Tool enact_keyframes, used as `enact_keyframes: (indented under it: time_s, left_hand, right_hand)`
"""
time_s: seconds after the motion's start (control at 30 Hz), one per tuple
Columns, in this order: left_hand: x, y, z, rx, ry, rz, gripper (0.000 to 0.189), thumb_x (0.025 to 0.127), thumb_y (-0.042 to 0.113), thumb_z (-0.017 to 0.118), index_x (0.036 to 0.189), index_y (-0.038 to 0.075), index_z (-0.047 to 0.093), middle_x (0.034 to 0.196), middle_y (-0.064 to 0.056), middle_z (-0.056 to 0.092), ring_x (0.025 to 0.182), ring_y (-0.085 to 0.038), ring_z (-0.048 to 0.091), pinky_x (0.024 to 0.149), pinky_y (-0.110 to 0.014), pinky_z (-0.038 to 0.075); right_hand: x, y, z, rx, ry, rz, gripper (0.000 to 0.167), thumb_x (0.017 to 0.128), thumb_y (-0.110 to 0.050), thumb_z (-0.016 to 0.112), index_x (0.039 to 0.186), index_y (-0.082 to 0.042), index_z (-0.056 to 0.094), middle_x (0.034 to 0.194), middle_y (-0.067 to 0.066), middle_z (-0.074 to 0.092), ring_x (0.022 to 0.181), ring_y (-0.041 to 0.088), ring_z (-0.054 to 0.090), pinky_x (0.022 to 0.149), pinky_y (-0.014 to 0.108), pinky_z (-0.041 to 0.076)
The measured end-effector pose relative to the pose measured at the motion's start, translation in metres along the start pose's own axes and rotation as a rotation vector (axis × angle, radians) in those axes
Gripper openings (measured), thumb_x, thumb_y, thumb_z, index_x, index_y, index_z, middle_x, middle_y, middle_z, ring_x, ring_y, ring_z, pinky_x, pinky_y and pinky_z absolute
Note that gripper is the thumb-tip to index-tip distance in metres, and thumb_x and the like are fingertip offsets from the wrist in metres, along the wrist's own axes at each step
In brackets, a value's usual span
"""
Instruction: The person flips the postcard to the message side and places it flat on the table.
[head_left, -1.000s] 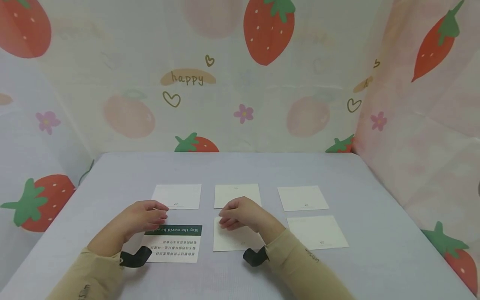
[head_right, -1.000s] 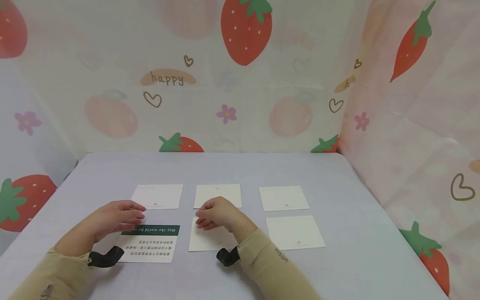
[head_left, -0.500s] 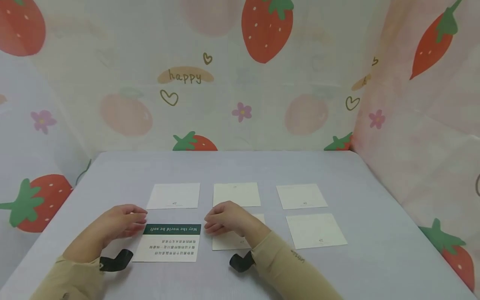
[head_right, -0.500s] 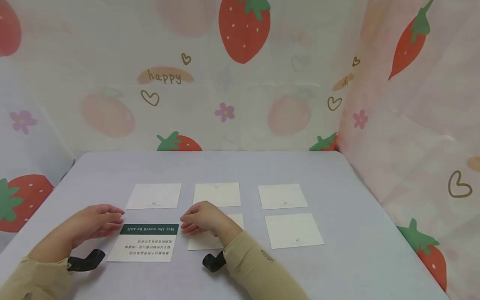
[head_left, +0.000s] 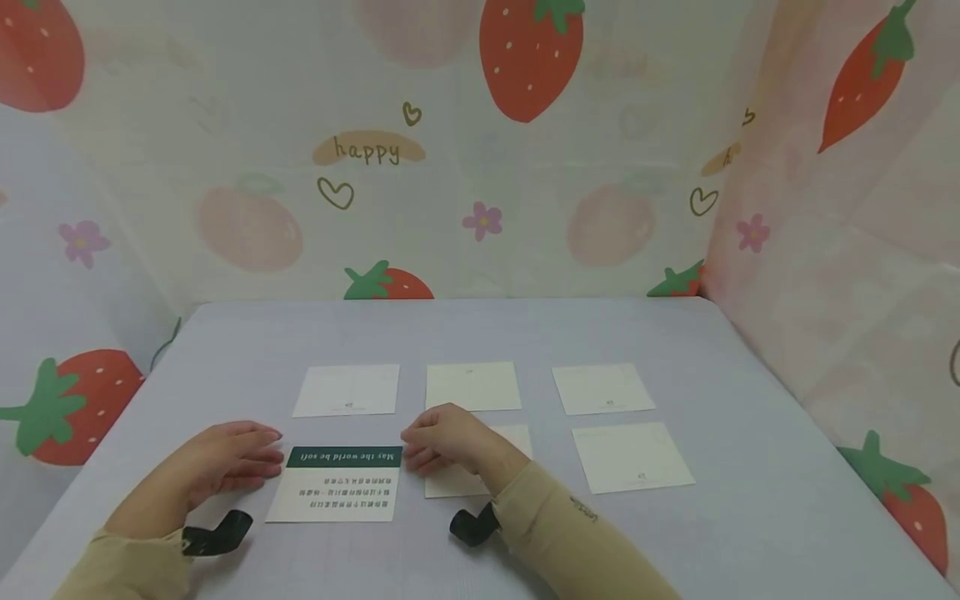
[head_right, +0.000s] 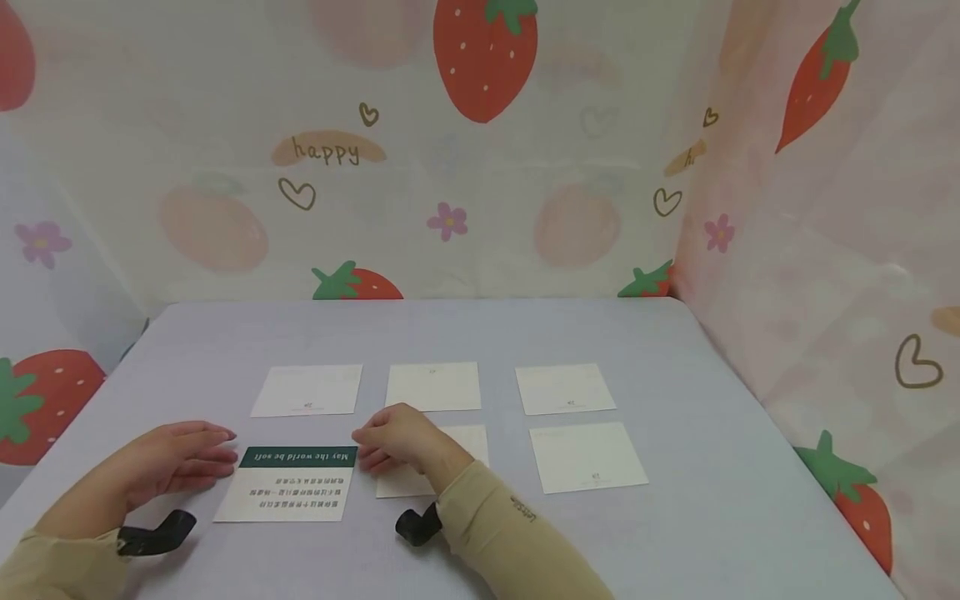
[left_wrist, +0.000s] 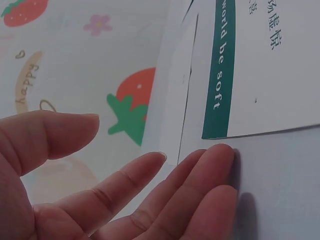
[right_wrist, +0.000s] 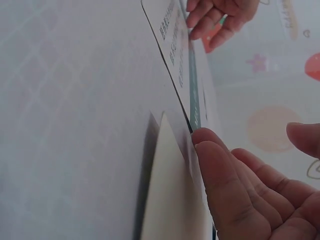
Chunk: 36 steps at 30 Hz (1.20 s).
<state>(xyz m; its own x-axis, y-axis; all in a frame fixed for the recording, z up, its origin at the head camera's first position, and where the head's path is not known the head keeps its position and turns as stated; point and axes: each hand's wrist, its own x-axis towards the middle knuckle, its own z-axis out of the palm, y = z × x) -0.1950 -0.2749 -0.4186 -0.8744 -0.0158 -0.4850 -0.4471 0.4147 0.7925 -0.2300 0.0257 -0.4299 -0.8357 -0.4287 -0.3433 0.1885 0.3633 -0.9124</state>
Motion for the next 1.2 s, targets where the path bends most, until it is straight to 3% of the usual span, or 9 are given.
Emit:
enact_keyframes:
  time_s: [0.3,0.53,0.77,0.97,1.2]
  left_hand:
    - [0.001,-0.002,0.000,-0.070,-0.022,-0.023,0.053,0.093,0.031,0.050,0.129,-0.006,0.036,0.101,-0.016,0.065,0.084,-0.021,0.065,0.075,-0.032,0.054]
    - [0.005,-0.006,-0.003,-0.070,-0.029,-0.005,0.056,0.093,0.033,0.048,0.130,-0.007,0.035,0.103,-0.015,0.064,0.086,-0.020,0.064,0.076,-0.032,0.053]
    - [0.008,-0.005,-0.004,-0.075,-0.011,-0.002,0.051,0.090,0.029,0.057,0.127,-0.003,0.042,0.104,-0.012,0.064,0.086,-0.017,0.062,0.075,-0.032,0.053]
    - [0.009,-0.004,-0.004,-0.033,0.036,0.028,0.046,0.086,0.019,0.063,0.123,-0.003,0.046,0.099,-0.010,0.065,0.083,-0.016,0.062,0.073,-0.031,0.054]
    - [0.013,-0.006,0.000,0.019,0.040,0.067,0.044,0.083,0.012,0.065,0.119,-0.005,0.048,0.102,-0.014,0.062,0.083,-0.017,0.061,0.073,-0.033,0.054]
  right_hand:
    - [0.003,0.003,0.007,0.032,0.044,0.003,0.021,0.087,-0.020,0.060,0.096,-0.001,0.065,0.082,0.008,0.068,0.072,0.019,0.067,0.064,0.031,0.055]
    - [0.005,0.002,0.008,0.071,0.058,0.018,0.021,0.087,-0.020,0.060,0.100,-0.003,0.064,0.084,0.008,0.067,0.073,0.020,0.066,0.065,0.031,0.055]
    - [0.006,0.002,0.008,0.110,0.061,0.024,0.027,0.087,-0.020,0.061,0.108,-0.003,0.059,0.084,0.009,0.068,0.074,0.020,0.066,0.066,0.031,0.055]
    - [0.006,0.001,0.009,0.133,0.051,0.008,0.039,0.088,-0.021,0.060,0.120,-0.002,0.052,0.086,0.010,0.067,0.076,0.021,0.066,0.068,0.032,0.055]
    - [0.007,0.000,0.010,0.132,0.044,0.009,0.033,0.088,-0.020,0.060,0.114,-0.002,0.055,0.086,0.010,0.066,0.076,0.021,0.066,0.068,0.032,0.055]
